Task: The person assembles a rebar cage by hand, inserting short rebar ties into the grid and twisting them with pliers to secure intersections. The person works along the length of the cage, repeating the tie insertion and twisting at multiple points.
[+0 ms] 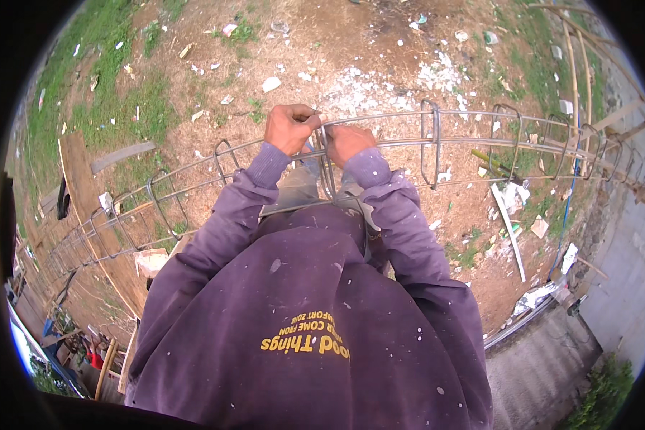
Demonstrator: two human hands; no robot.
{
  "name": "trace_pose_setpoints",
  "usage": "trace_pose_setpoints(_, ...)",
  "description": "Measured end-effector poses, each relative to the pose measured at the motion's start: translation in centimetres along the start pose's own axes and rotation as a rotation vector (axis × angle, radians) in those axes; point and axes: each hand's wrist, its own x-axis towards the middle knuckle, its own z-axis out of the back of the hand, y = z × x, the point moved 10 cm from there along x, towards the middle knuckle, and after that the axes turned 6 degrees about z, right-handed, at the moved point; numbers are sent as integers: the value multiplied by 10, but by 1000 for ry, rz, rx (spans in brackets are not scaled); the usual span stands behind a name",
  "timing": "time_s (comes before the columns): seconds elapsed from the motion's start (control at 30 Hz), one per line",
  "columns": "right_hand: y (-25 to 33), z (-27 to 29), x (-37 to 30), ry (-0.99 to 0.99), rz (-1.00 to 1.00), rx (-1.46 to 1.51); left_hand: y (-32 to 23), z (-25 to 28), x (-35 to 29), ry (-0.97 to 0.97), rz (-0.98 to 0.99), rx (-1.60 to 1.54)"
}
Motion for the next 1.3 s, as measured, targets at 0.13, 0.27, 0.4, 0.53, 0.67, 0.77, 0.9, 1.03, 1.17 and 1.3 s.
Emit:
trace_pose_setpoints(0.13,6,-5,-10,115,71,-295,13,-7,6,16,76,89)
trace_pose_setpoints(0.27,38,50,-24,-270,244,-238,5,-2,8,-9,-29,10)
trace_pose_setpoints(0.4,41,76,-28,-235,133,-106,-23,-3,-13,-11,-330,219)
trace_pose_setpoints(0.53,63,86,-20,-101,306,-174,-37,-9,-40,-66,-505,344)
trace_pose_setpoints(0.67,74,108,29,-219,550,-177,-28,-1,-39,-221,-357,227)
trace_pose_setpoints(0.77,22,84,91,14,248,-51,-18,4,-35,-285,-227,80)
trace_pose_setpoints(0.9,-17,37,125,237,136,-45,-25,-3,-34,-298,-263,159)
trace_pose_setpoints(1.03,-21,52,104,169,163,-115,-29,-3,-35,-356,-354,150)
trace_pose_setpoints(1.17,-6,100,36,45,44,-202,-11,-2,-23,-341,-205,80)
trace_pose_setpoints(1.3,38,81,-24,-29,186,45,-2,2,-17,-329,-83,63)
